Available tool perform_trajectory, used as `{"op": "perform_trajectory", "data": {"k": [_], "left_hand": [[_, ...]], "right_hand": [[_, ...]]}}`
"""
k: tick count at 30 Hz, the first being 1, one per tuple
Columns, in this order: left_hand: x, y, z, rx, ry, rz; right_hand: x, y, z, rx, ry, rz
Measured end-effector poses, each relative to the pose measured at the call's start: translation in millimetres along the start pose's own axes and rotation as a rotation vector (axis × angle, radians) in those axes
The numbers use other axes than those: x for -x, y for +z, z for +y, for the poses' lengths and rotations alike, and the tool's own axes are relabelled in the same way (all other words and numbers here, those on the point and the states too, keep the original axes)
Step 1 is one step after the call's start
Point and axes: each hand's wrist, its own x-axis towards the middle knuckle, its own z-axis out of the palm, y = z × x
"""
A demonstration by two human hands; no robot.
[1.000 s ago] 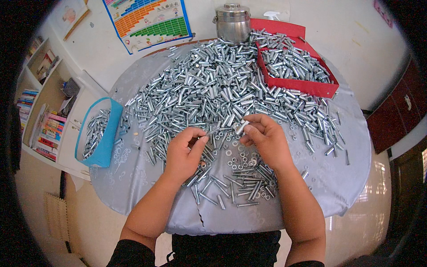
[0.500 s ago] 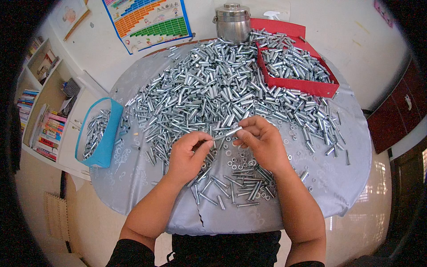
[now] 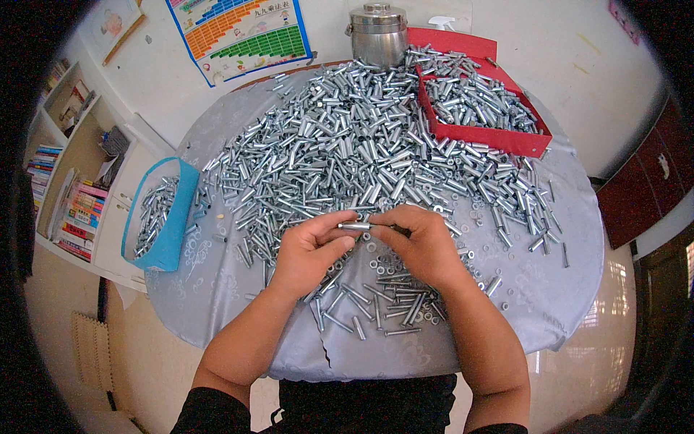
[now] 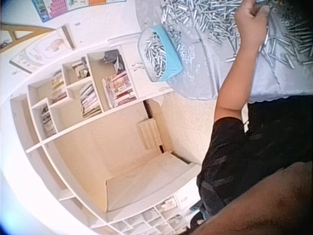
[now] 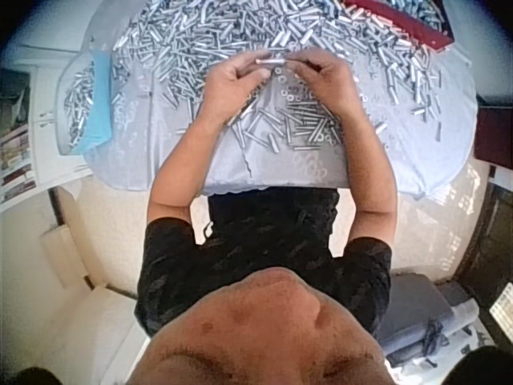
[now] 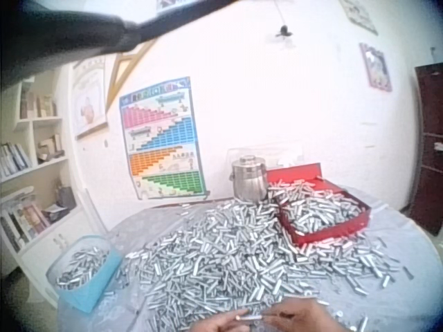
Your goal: The person repeatedly picks up metal bolts and washers from a large pile on a table. They thread the washers onto the bolts by hand and place the assembled fasteners into a red tray. The process is continuous and repetitive throughout the clip.
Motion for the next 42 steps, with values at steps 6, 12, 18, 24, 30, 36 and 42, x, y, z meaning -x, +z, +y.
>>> {"op": "perform_trajectory", "data": {"k": [6, 12, 18, 24, 30, 36, 42], "left_hand": [[-1, -5, -3, 0.024, -0.002, 0.001], [-4, -12, 7, 0.068, -0.128, 0.155], [-4, -8, 10, 0.062, -0.134, 0.211], [-5, -8, 10, 0.079, -0.148, 0.211], [-4, -9, 11, 0.087, -0.187, 0.188], [-5, -6, 0, 0.156, -0.086, 0.108], [-4, -5, 1, 0.134, -0.084, 0.074]], "right_hand": [[0, 3, -1, 0.053, -0.095, 0.026], [-3, -4, 7, 0.153, -0.057, -0.031], [-1, 7, 13, 0.456, -0.251, -0.132], [-1, 11, 14, 0.488, -0.156, -0.153], [-1, 8, 8, 0.233, -0.012, -0.06], [-6, 3, 12, -0.187, 0.189, 0.157], [-3, 11, 8, -0.421, 0.164, 0.099]]}}
